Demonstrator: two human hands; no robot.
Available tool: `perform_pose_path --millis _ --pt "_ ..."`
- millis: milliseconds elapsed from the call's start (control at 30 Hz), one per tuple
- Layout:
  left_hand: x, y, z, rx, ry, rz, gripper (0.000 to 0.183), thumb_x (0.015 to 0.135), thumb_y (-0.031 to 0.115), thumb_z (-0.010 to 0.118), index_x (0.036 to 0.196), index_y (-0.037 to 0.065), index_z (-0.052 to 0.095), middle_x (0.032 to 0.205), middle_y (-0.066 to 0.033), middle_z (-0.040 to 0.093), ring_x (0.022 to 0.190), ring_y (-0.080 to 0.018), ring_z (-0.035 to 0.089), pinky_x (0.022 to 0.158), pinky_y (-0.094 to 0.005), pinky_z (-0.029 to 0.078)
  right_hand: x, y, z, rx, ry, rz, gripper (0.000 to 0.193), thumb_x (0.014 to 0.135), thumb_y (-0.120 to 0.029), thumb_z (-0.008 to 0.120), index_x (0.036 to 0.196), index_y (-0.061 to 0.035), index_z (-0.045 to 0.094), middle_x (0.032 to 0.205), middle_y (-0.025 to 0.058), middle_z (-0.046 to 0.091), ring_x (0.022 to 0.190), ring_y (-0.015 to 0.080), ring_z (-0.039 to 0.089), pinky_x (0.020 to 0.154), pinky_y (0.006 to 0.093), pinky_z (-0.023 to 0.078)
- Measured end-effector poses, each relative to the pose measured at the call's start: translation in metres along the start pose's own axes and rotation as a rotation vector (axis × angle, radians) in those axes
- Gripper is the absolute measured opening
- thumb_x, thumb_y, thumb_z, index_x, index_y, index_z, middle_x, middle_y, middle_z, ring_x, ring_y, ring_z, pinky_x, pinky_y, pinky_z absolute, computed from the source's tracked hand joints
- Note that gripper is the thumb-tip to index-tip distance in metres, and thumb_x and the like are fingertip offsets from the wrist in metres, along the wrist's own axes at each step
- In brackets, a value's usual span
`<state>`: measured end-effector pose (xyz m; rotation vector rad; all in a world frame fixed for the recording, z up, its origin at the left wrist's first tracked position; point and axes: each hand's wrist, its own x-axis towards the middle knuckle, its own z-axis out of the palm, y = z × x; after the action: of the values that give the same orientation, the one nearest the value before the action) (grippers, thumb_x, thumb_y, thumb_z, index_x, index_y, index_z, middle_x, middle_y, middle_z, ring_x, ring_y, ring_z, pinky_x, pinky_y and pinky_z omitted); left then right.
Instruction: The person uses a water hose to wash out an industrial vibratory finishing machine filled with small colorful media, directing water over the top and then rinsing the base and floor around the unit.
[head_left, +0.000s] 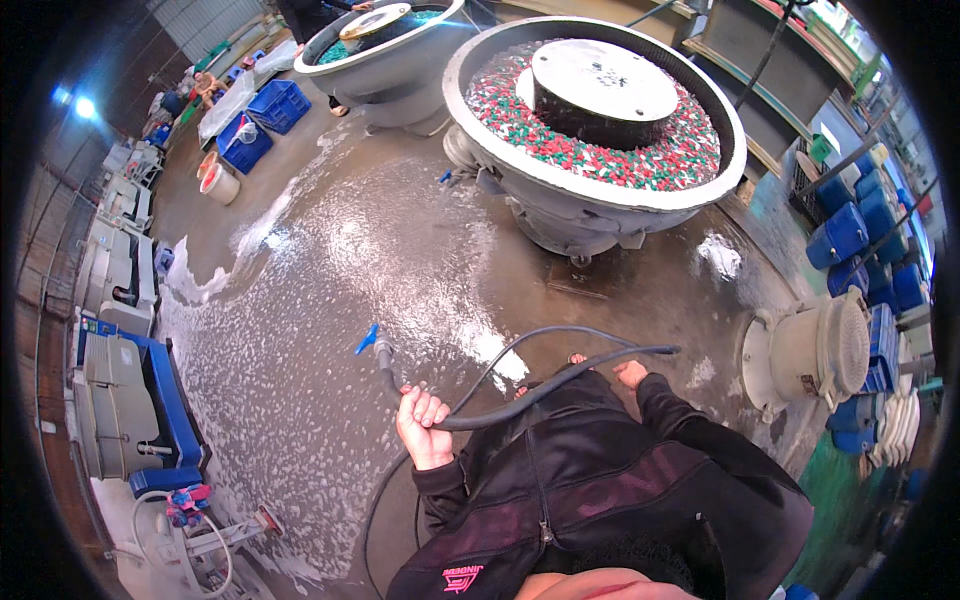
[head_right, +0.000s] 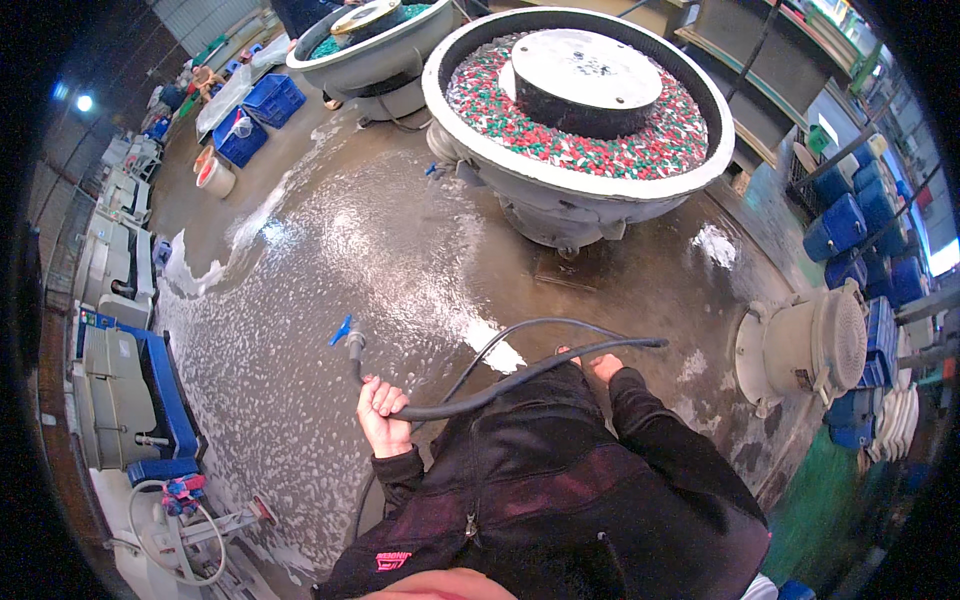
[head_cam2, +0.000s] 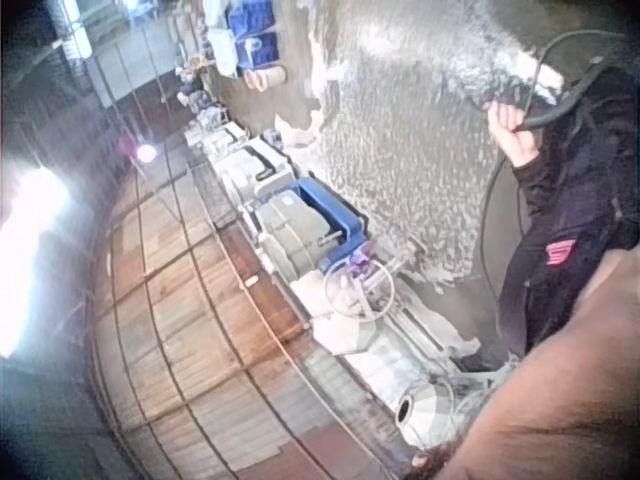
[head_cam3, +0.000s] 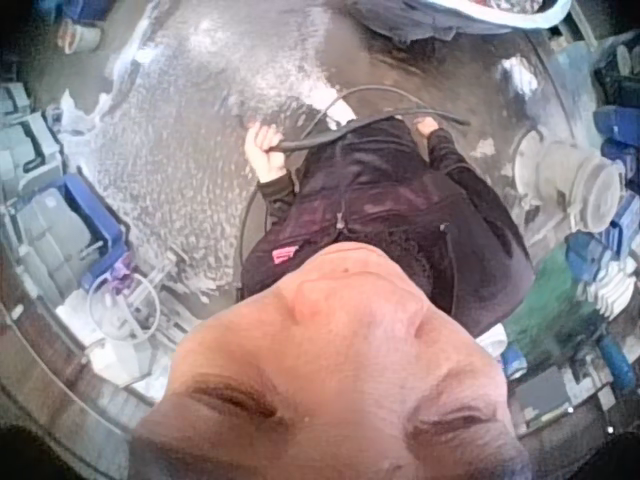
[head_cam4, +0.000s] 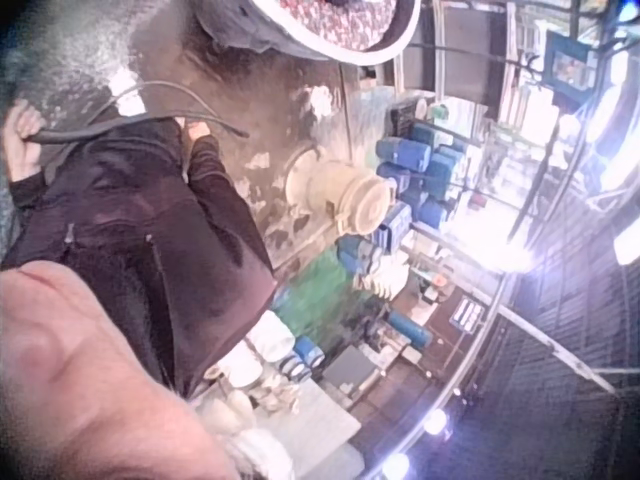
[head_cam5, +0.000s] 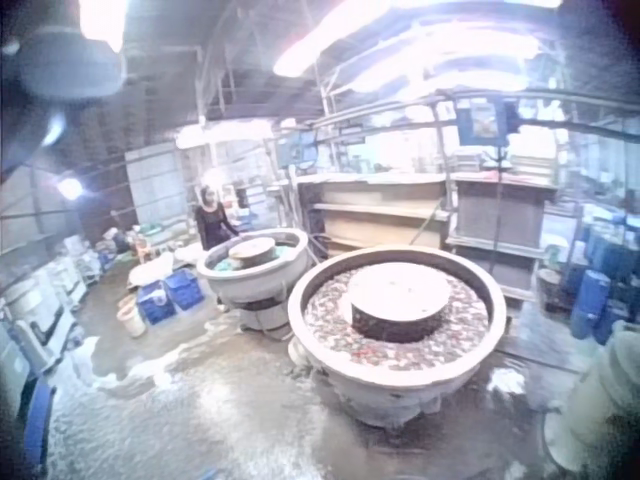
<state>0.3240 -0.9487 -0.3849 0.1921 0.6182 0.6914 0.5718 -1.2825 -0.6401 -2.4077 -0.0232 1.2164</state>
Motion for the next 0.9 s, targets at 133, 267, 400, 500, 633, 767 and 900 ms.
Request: perform_pose_path --millis 133,267,400,500,633,767,900 --pt "-0.014 0.016 0.006 0.065 -0.014 0.040 0.009 0.085 0.005 0.047 0.086 0.013 0.049 0.049 0.0087 0.025 0.039 -0.0026 0.023 0.039 -0.0203 0.022 0.004 -0.005 0.005 -0.071 -0.001 -0.138 0.038 0.070 -0.011 0.061 0.108 -0.0099 0.062 0.084 0.0075 0.063 0.061 0.0164 0.056 0.049 0.0317 0.045" --pt "-0.010 0.010 0.024 0.082 -0.007 0.013 0.009 0.084 0.005 0.049 0.085 0.014 0.050 0.049 0.0085 0.026 0.039 -0.0034 0.024 0.040 -0.0201 0.023 0.013 0.013 0.008 0.263 -0.062 -0.015 0.038 0.074 -0.002 0.056 0.113 -0.0061 0.057 0.079 0.0059 0.060 0.048 0.0108 0.043 0.042 0.0253 0.032" --pt "-0.016 0.016 0.025 0.082 0.003 0.029 0.010 0.086 0.006 0.047 0.084 0.015 0.050 0.048 0.0093 0.028 0.038 -0.0027 0.025 0.039 -0.0190 0.026 0.025 0.017 0.014 0.234 -0.146 -0.049 0.041 0.075 0.000 0.051 0.115 -0.0063 0.055 0.085 0.0075 0.060 0.048 0.0120 0.044 0.041 0.0266 0.033" --pt "-0.016 0.019 0.019 0.055 0.010 0.033 0.011 0.086 0.006 0.047 0.084 0.015 0.051 0.048 0.0094 0.028 0.038 -0.0027 0.026 0.039 -0.0190 0.026 0.010 0.002 0.006 0.211 -0.153 -0.040 0.043 0.076 0.001 0.042 0.117 -0.0063 0.052 0.091 0.0086 0.059 0.049 0.0128 0.043 0.041 0.0280 0.031" --pt "-0.013 0.016 0.015 0.033 0.008 0.040 0.011 0.086 0.005 0.047 0.083 0.015 0.051 0.048 0.0093 0.029 0.038 -0.0027 0.026 0.039 -0.0192 0.026 0.003 -0.012 -0.001 0.260 -0.142 0.049 0.045 0.077 0.000 0.036 0.118 -0.0076 0.052 0.092 0.0076 0.059 0.051 0.0130 0.043 0.043 0.0299 0.033" --pt "-0.007 0.012 0.015 0.021 0.004 0.047 0.011 0.084 0.004 0.049 0.084 0.015 0.051 0.048 0.0080 0.028 0.038 -0.0039 0.027 0.040 -0.0203 0.027 0.012 -0.010 0.002 0.275 -0.122 0.062 0.046 0.076 -0.001 0.038 0.119 -0.0108 0.053 0.091 0.0046 0.060 0.052 0.0129 0.042 0.046 0.0310 0.037" --pt "-0.009 0.013 0.016 0.048 0.022 0.059 0.011 0.084 0.004 0.049 0.084 0.015 0.051 0.048 0.0083 0.027 0.038 -0.0037 0.026 0.040 -0.0205 0.025 0.012 -0.014 0.005 0.335 -0.096 0.082 0.041 0.076 -0.004 0.045 0.114 -0.0124 0.057 0.085 0.0030 0.060 0.055 0.0131 0.046 0.047 0.0313 0.040"
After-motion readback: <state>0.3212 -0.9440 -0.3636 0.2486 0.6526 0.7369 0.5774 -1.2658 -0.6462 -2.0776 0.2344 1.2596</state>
